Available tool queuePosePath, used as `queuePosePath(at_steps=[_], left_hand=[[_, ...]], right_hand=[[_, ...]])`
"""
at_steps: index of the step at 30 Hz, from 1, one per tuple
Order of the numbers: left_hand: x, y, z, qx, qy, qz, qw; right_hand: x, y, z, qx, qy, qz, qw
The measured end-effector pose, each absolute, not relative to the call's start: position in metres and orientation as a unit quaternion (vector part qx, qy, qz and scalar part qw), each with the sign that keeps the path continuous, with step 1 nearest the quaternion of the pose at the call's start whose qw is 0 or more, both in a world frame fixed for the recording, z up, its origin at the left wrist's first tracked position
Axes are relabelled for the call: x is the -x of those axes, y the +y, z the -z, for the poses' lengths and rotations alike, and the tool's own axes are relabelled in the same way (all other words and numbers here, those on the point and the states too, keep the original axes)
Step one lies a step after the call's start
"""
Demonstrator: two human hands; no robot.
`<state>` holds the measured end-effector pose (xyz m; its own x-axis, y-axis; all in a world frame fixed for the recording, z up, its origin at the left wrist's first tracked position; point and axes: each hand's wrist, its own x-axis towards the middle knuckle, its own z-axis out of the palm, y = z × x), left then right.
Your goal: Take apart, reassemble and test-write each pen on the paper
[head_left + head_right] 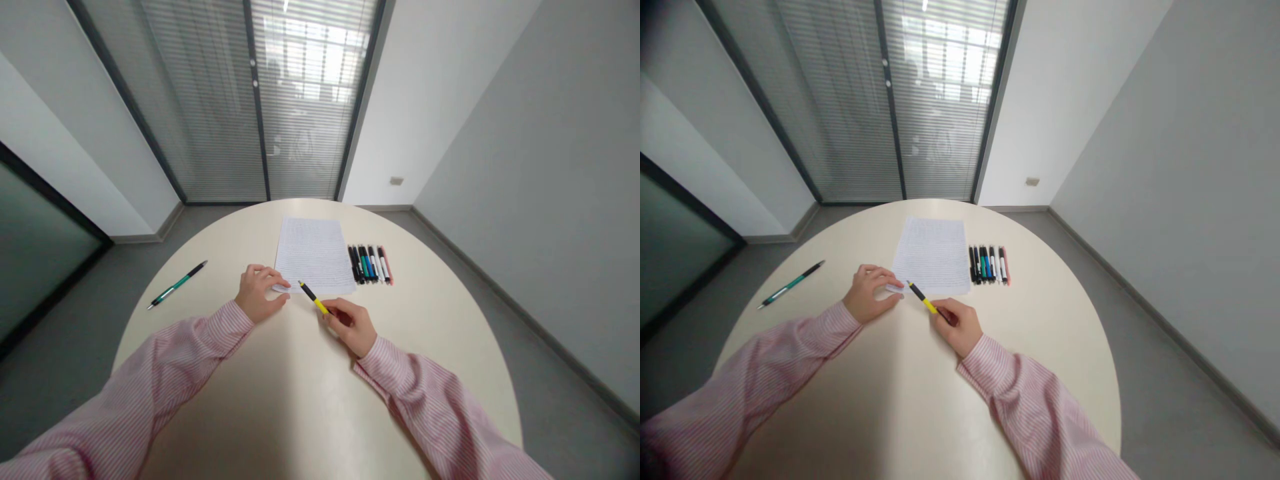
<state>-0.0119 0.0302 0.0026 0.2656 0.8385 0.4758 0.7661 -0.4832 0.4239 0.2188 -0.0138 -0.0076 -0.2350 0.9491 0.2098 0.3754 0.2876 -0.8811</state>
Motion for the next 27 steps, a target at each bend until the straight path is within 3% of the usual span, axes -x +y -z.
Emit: queuePosePath(at_steps=[9, 14, 17, 27], left_hand=[[0.011, 0.029, 0.002, -0.788, 0.516, -0.316, 0.114], [0.014, 0.038, 0.002, -0.640, 0.481, -0.453, 0.393], [0.015, 0.040, 0.002, -0.570, 0.464, -0.474, 0.485], [0.016, 0.037, 0.008, -0.634, 0.475, -0.420, 0.442]], right_hand=[[-0.218, -0.014, 0.010, 0.470, -0.701, -0.356, 0.400], [-0.226, -0.012, 0.011, 0.427, -0.779, -0.235, 0.393], [-0.233, -0.009, 0.012, 0.412, -0.807, -0.170, 0.387], [-0.237, -0.004, 0.019, 0.411, -0.823, -0.115, 0.374]])
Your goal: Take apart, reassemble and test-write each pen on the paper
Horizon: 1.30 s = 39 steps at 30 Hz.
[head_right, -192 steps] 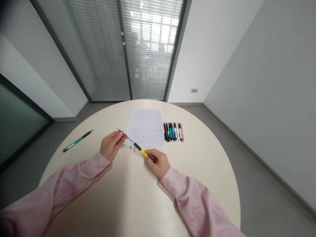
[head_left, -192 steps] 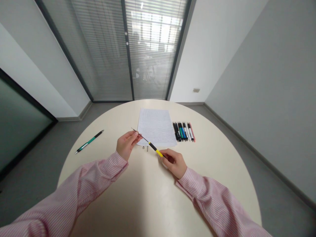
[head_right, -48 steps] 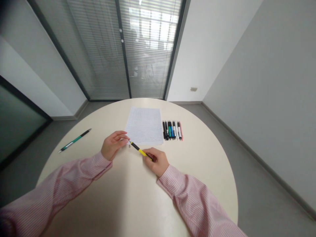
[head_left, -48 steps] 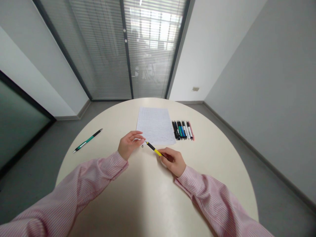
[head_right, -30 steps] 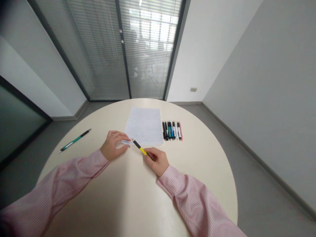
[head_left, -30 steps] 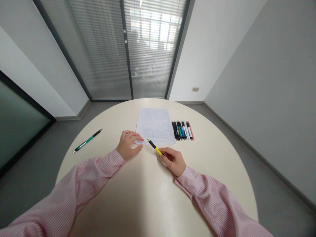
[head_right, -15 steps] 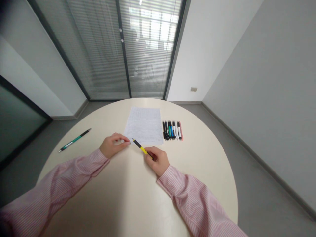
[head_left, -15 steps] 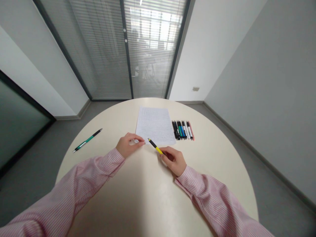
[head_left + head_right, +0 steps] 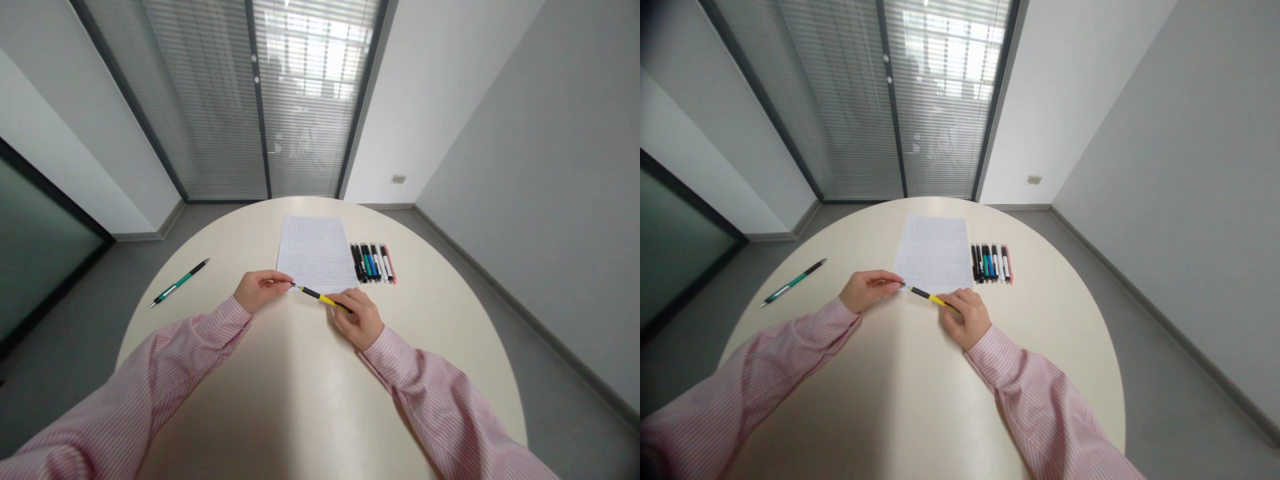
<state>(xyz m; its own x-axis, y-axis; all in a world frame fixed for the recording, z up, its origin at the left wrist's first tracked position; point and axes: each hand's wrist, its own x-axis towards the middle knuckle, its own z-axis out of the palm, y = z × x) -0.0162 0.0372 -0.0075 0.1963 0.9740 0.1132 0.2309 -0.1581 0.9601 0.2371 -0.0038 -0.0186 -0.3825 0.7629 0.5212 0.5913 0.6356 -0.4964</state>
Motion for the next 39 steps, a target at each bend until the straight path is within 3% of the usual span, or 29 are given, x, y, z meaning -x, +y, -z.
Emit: queuePosePath(at_steps=[11, 19, 39], left_hand=[[0.0135, 0.0308, 0.0061, -0.701, 0.486, -0.379, 0.358], [0.0132, 0.0304, 0.0079, -0.691, 0.479, -0.369, 0.397], [0.0130, 0.0280, 0.0084, -0.718, 0.475, -0.384, 0.334]], right_hand=[[-0.2365, -0.0042, 0.0140, 0.408, -0.844, -0.066, 0.342], [-0.2384, -0.0039, 0.0132, 0.427, -0.825, -0.068, 0.365], [-0.2371, -0.0017, 0.0174, 0.438, -0.820, -0.094, 0.357]])
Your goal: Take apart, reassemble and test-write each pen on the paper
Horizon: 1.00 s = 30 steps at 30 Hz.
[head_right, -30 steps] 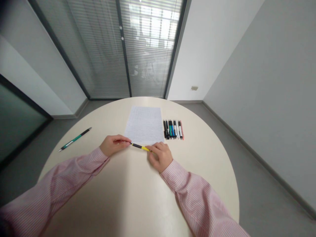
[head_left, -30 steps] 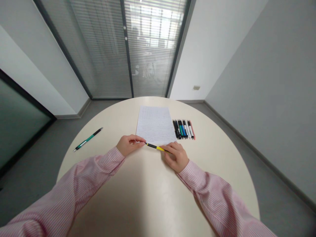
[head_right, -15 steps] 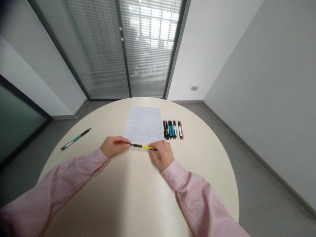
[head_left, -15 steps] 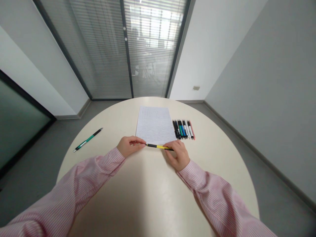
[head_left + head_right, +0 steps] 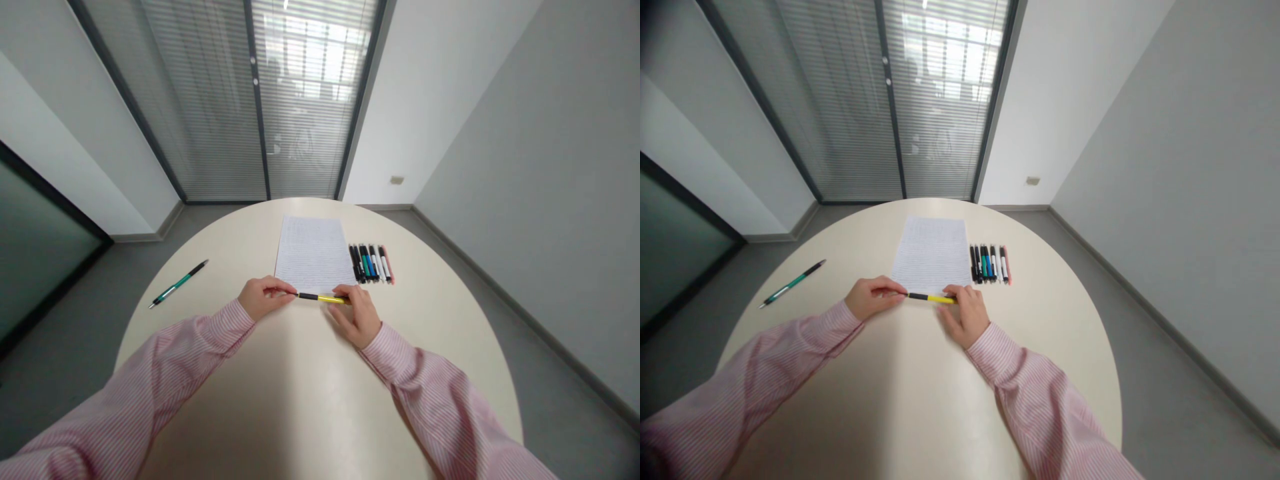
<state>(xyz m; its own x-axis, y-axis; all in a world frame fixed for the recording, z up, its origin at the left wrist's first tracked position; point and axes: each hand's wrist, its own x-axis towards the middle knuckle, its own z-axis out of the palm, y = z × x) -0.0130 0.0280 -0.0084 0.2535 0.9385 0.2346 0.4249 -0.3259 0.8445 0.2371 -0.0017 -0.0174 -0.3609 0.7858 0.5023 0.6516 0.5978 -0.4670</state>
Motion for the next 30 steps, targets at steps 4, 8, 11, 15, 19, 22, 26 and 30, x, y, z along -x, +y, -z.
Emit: queuePosePath(at_steps=[4, 8, 11, 15, 19, 22, 26, 30], left_hand=[[0.0123, 0.0278, 0.0089, -0.723, 0.473, -0.378, 0.333], [0.0123, 0.0278, 0.0087, -0.721, 0.477, -0.380, 0.330], [0.0127, 0.0279, 0.0085, -0.722, 0.478, -0.383, 0.321], [0.0134, 0.0281, 0.0090, -0.725, 0.476, -0.384, 0.319], [0.0137, 0.0279, 0.0082, -0.726, 0.476, -0.384, 0.314], [0.0131, 0.0276, 0.0072, -0.728, 0.476, -0.382, 0.311], [0.0117, 0.0272, 0.0061, -0.726, 0.478, -0.383, 0.312], [0.0110, 0.0269, 0.0049, -0.725, 0.477, -0.389, 0.310]], right_hand=[[-0.2373, -0.0004, 0.0178, 0.437, -0.822, -0.099, 0.352], [-0.2376, 0.0010, 0.0175, 0.438, -0.825, -0.093, 0.344], [-0.2363, 0.0003, 0.0170, 0.430, -0.821, -0.123, 0.354], [-0.2350, -0.0019, 0.0154, 0.424, -0.809, -0.177, 0.368], [-0.2352, -0.0012, 0.0140, 0.411, -0.815, -0.178, 0.368], [-0.2347, 0.0001, 0.0139, 0.410, -0.816, -0.177, 0.367], [-0.2337, -0.0004, 0.0144, 0.423, -0.804, -0.173, 0.379], [-0.2342, -0.0004, 0.0147, 0.409, -0.812, -0.179, 0.375]])
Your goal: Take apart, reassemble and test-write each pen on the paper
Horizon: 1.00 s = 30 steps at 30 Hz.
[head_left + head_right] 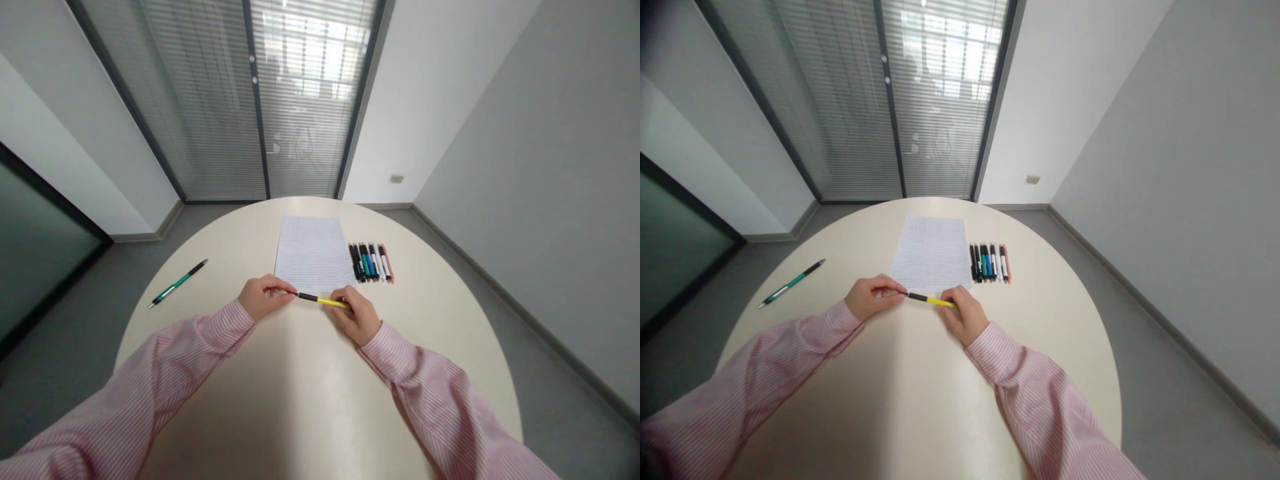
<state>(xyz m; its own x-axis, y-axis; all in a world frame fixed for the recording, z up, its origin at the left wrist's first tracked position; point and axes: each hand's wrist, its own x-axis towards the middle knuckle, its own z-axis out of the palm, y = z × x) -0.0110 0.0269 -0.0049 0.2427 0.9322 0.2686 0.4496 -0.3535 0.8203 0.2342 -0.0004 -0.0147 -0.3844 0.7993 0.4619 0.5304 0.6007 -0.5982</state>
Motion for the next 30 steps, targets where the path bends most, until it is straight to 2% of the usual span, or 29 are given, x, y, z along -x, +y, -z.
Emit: queuePosePath(at_steps=[30], left_hand=[[0.0130, 0.0287, 0.0079, -0.731, 0.460, -0.409, 0.295]], right_hand=[[-0.2339, -0.0009, 0.0167, 0.453, -0.782, -0.225, 0.365]])
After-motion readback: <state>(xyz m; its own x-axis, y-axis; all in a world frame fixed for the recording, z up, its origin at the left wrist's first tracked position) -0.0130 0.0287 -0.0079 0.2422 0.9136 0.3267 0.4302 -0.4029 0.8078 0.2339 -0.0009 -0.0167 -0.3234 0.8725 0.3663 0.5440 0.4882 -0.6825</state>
